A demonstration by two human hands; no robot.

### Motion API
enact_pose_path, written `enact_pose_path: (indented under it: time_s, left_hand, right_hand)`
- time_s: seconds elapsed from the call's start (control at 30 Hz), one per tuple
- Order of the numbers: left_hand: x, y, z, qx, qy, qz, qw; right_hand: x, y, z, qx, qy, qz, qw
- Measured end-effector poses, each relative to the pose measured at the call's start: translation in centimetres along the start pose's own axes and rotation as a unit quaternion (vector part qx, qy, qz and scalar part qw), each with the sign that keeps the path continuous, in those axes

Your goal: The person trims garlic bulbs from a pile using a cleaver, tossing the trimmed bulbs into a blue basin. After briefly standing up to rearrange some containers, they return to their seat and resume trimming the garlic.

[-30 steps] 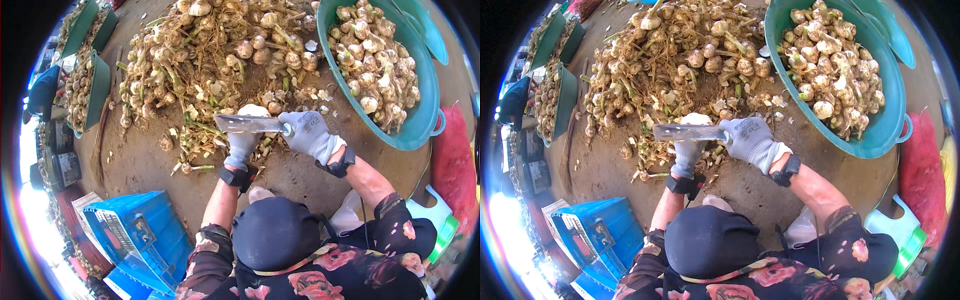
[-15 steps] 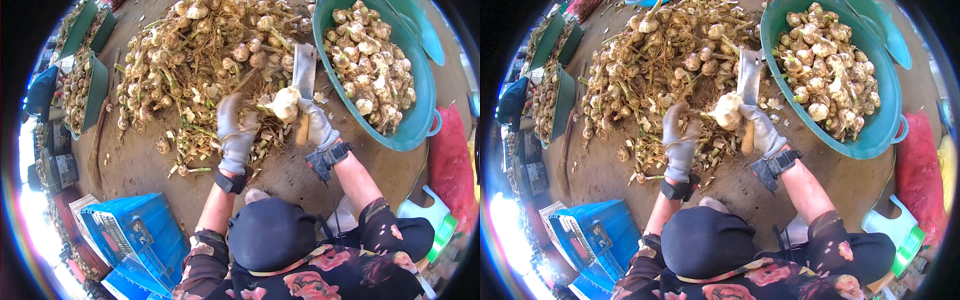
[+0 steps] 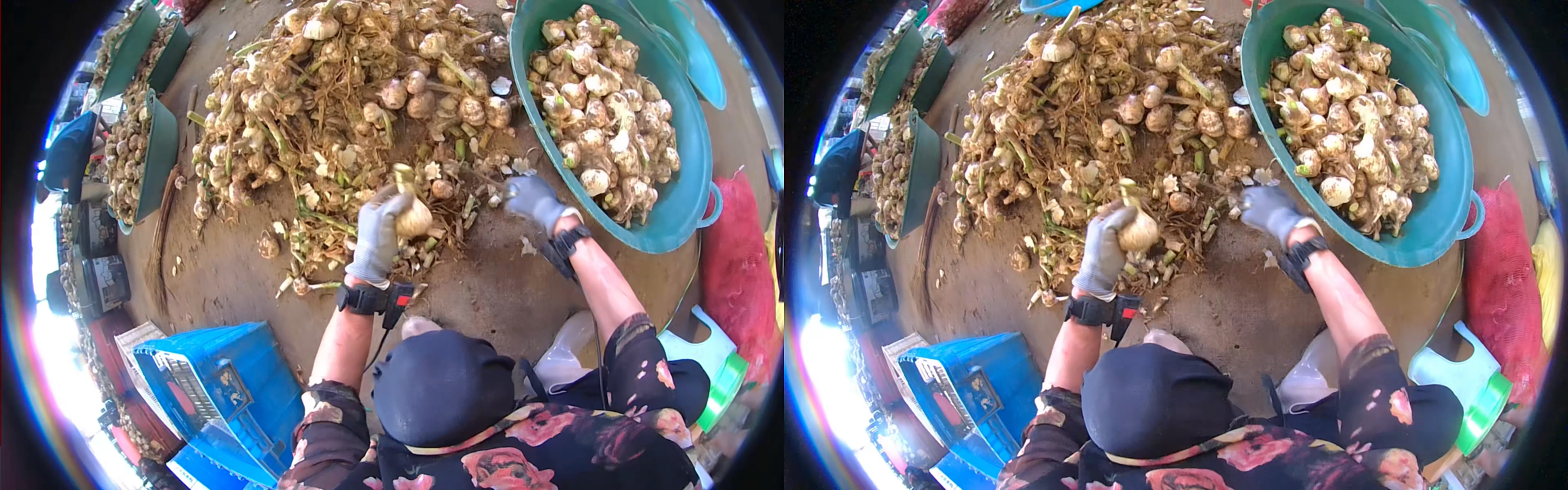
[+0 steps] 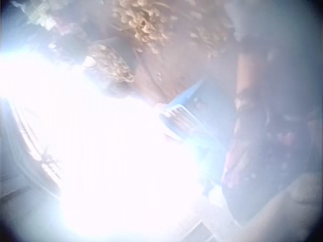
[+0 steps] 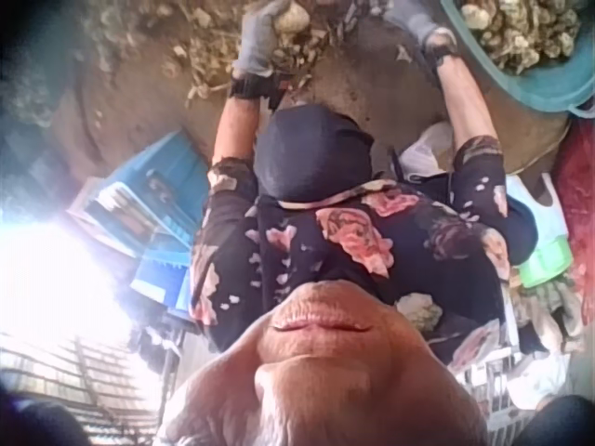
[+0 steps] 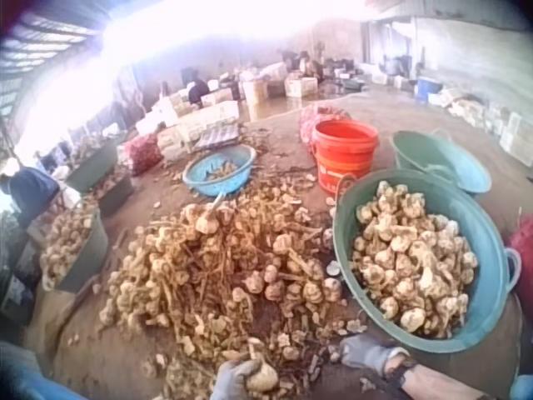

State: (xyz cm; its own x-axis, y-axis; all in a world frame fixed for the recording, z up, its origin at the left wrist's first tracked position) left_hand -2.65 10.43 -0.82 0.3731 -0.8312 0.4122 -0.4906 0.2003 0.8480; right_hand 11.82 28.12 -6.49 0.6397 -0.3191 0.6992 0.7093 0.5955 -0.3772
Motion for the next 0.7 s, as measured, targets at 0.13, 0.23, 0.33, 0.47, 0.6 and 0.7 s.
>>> enact_pose_path:
  time_s: [0.13, 0.23, 0.33, 0.47, 0.6, 0.7]
  left_hand:
    - [-3.0, 6.7, -7.5, -0.025, -0.13, -0.145, 0.98]
    - [-7.6, 11.2, -8.8, -0.343, -0.097, -0.23, 0.906]
    - [-14.6, 10.4, -5.3, -0.759, 0.094, -0.159, 0.625]
    - [-18.0, 8.5, -2.9, -0.841, -0.005, -0.069, 0.537]
    - [-15.6, 8.1, -2.7, -0.705, 0.022, -0.06, 0.706]
    - [-11.2, 2.7, -0.7, -0.339, -0.015, 0.133, 0.931]
  right_hand:
    - [1.6, 5.2, -3.3, -0.435, 0.103, -0.006, 0.894]
    - [2.7, 3.5, -3.8, -0.497, 0.205, 0.056, 0.841]
    - [2.5, 2.5, -3.9, -0.513, 0.2, 0.078, 0.831]
    - [3.2, 2.1, -3.8, -0.364, 0.167, 0.02, 0.916]
    - [4.5, 5.1, -2.8, -0.308, 0.193, 0.021, 0.931]
    - [4.4, 2.6, -0.5, -0.209, 0.215, 0.012, 0.954]
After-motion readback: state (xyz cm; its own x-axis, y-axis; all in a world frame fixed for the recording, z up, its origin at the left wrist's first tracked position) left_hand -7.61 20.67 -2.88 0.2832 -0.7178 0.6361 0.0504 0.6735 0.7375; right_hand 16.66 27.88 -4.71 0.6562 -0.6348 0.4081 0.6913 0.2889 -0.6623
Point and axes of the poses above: each hand's wrist, its own x-axis away from the middle knuckle, its own z-axis out of the back of the hand, y = z × x, the point moved 8 cm from there along -x, towards the middle knuckle, and after that the axes turned 11 degrees about -y, right-handed, at the moved point
